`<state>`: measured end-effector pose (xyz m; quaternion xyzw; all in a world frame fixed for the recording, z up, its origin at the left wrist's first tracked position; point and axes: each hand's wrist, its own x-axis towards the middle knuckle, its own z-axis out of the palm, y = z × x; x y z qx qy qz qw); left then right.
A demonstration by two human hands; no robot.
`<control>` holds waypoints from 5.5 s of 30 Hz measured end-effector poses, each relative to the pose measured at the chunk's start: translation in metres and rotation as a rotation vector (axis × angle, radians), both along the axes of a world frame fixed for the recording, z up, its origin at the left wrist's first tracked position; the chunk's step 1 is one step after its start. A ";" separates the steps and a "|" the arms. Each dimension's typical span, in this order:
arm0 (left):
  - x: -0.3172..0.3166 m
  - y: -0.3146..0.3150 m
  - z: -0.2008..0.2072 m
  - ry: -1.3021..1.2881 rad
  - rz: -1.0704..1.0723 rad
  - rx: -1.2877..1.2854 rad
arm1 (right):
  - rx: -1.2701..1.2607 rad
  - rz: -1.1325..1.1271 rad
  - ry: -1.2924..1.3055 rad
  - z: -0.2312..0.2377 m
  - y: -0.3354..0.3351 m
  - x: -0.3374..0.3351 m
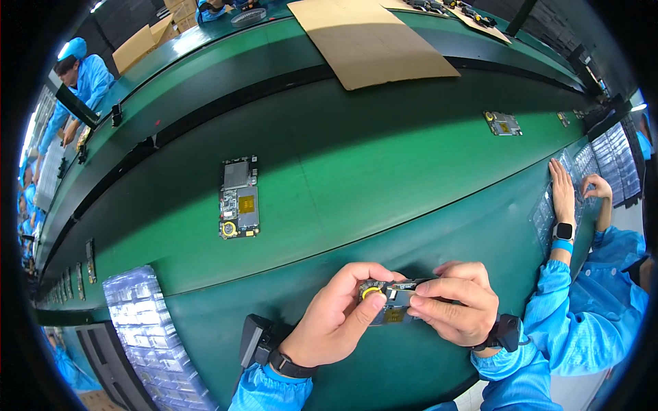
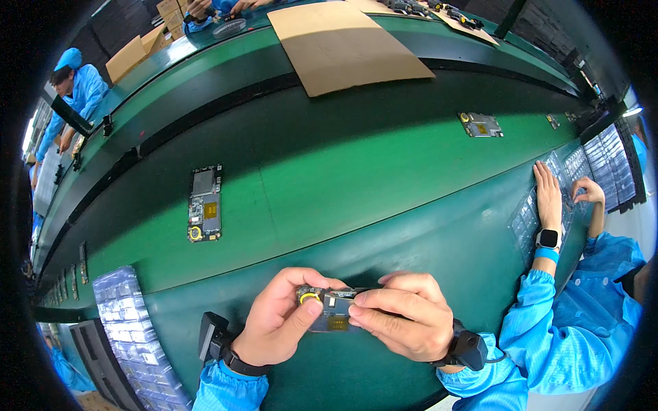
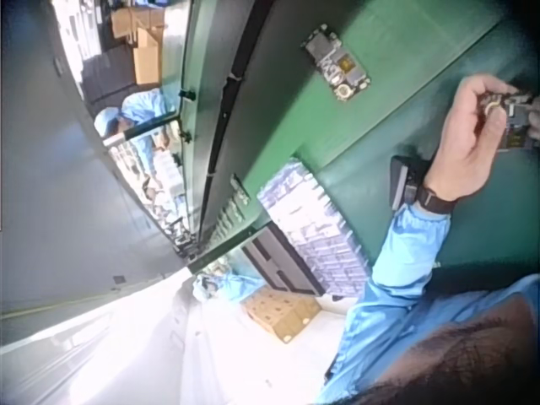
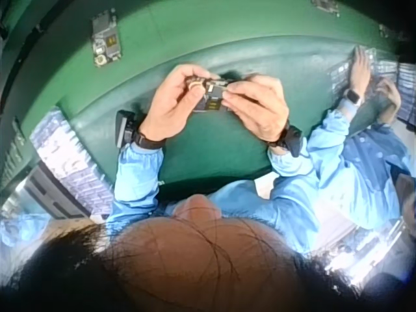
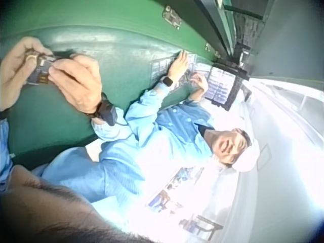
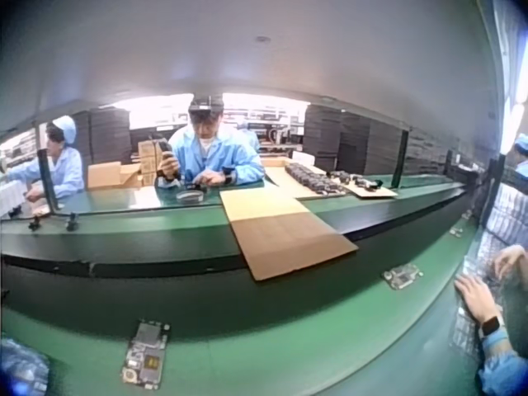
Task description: Assembling electronic circuit boards and components on an industrial assembly line.
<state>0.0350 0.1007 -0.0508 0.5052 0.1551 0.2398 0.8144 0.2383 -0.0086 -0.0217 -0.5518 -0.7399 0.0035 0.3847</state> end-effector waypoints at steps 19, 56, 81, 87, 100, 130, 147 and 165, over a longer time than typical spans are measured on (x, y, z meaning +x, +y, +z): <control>-0.010 -0.006 -0.003 0.085 0.176 0.155 | 0.020 0.047 0.011 -0.008 0.006 -0.013; -0.021 -0.003 -0.001 0.227 0.281 0.332 | -0.243 -0.039 0.350 -0.016 0.018 -0.036; -0.039 -0.011 0.026 0.056 0.108 -0.171 | -0.507 0.134 1.131 -0.017 0.000 -0.045; -0.045 -0.017 0.012 0.029 0.280 0.366 | -0.498 0.196 1.103 -0.012 -0.008 -0.056; -0.060 -0.015 0.042 -0.023 0.163 0.090 | -0.563 0.302 1.307 0.009 -0.022 -0.068; -0.079 -0.002 0.058 -0.027 0.132 0.226 | -0.393 0.450 1.196 0.011 -0.028 -0.084; -0.080 -0.006 0.071 0.047 0.143 0.309 | -0.471 0.496 1.245 0.010 -0.032 -0.084; -0.083 -0.008 0.079 0.131 0.163 0.422 | -0.565 0.540 1.241 0.008 -0.030 -0.083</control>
